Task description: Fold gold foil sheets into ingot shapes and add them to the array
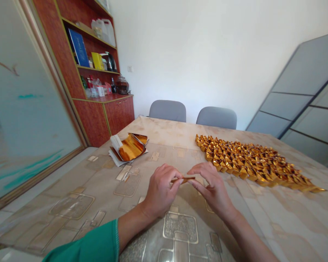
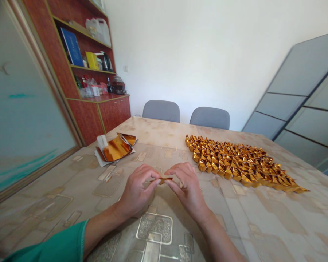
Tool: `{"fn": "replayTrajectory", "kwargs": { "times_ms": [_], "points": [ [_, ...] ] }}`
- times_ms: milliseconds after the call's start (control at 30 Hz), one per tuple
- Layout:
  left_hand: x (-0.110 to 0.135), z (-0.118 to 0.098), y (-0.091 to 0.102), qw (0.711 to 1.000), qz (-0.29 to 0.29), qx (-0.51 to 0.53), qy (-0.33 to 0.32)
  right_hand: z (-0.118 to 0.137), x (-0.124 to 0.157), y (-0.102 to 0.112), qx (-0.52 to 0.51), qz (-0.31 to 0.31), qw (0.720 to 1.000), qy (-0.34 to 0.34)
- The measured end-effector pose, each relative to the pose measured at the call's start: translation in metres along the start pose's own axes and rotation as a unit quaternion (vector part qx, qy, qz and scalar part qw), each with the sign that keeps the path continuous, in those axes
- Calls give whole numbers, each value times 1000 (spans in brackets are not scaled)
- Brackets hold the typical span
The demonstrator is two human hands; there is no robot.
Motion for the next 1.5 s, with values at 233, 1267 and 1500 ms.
{"fn": "replayTrajectory", "kwargs": {
  "times_ms": [233,1267,1500],
  "points": [
    [-3,8,-1,998,16,47,29,2,-3,3,24,10,1000,-7],
    [5,54,-37,738,20,626,253,-21,3,-1,-63,22,997,-38],
    [13,49,-54,683,38,680,264,18,0,-21,-8,78,995,63]
  ]
}}
Point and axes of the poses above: each hand's wrist, its own x-axis away from the middle knuckle, its own y-axis out of the back of the hand, z = x × y, the point moved 9 cm from there along -x, towards the middle knuckle, and after that the axes turned 13 degrees about z, right-handed, at the moved point
